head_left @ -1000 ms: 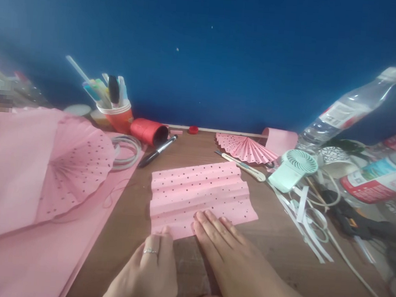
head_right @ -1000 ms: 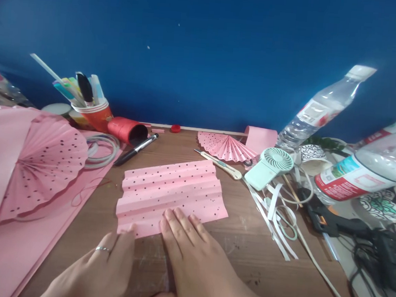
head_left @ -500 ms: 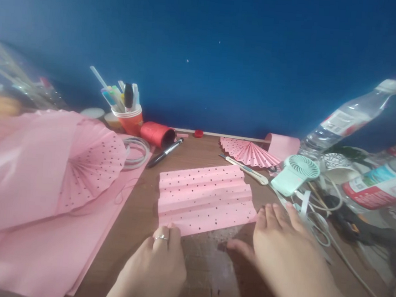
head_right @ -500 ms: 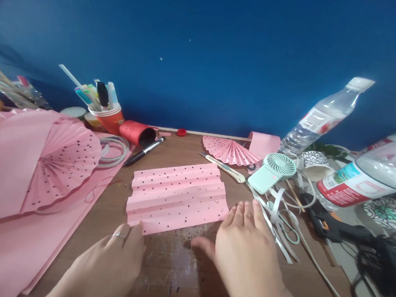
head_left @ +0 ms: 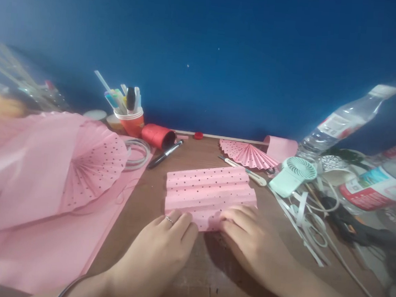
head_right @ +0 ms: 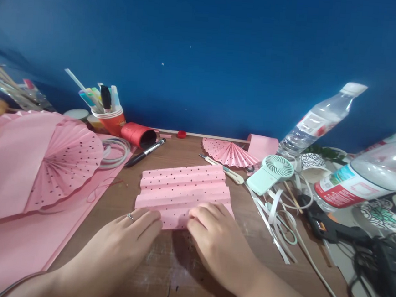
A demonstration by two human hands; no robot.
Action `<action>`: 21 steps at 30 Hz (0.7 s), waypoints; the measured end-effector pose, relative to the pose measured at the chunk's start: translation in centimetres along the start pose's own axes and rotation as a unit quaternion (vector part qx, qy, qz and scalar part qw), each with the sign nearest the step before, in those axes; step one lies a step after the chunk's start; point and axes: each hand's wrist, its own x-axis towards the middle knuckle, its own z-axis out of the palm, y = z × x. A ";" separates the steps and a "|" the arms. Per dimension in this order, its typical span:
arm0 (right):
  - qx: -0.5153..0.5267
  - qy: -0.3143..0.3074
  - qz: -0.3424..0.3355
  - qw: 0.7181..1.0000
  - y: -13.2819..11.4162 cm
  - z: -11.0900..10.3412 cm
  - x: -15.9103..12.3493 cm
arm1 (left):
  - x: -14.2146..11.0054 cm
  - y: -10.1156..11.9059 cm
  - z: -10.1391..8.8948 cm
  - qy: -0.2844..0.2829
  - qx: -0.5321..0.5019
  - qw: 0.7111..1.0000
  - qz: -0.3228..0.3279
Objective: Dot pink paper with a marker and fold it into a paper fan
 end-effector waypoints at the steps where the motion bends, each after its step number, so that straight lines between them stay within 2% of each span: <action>1: 0.013 0.003 -0.010 1.000 -0.1 -0.1 0.0 | 0.0 0.0 -0.1 -0.001 -0.009 1.000 0.003; 4: 0.046 -0.012 -0.018 0.999 -0.3 -0.2 0.0 | -0.1 0.0 0.0 -0.009 -0.040 0.999 0.016; 9: 0.074 -0.034 0.019 0.996 -0.4 -0.1 0.1 | -0.2 0.0 0.5 0.004 -0.065 0.998 0.025; 13: 0.073 -0.037 0.025 0.996 -0.4 0.1 0.1 | -0.2 -0.1 0.8 0.013 -0.074 0.997 0.020; 21: 0.049 -0.025 0.021 0.998 -0.2 0.2 0.2 | -0.1 -0.4 0.6 -0.006 -0.096 0.995 0.015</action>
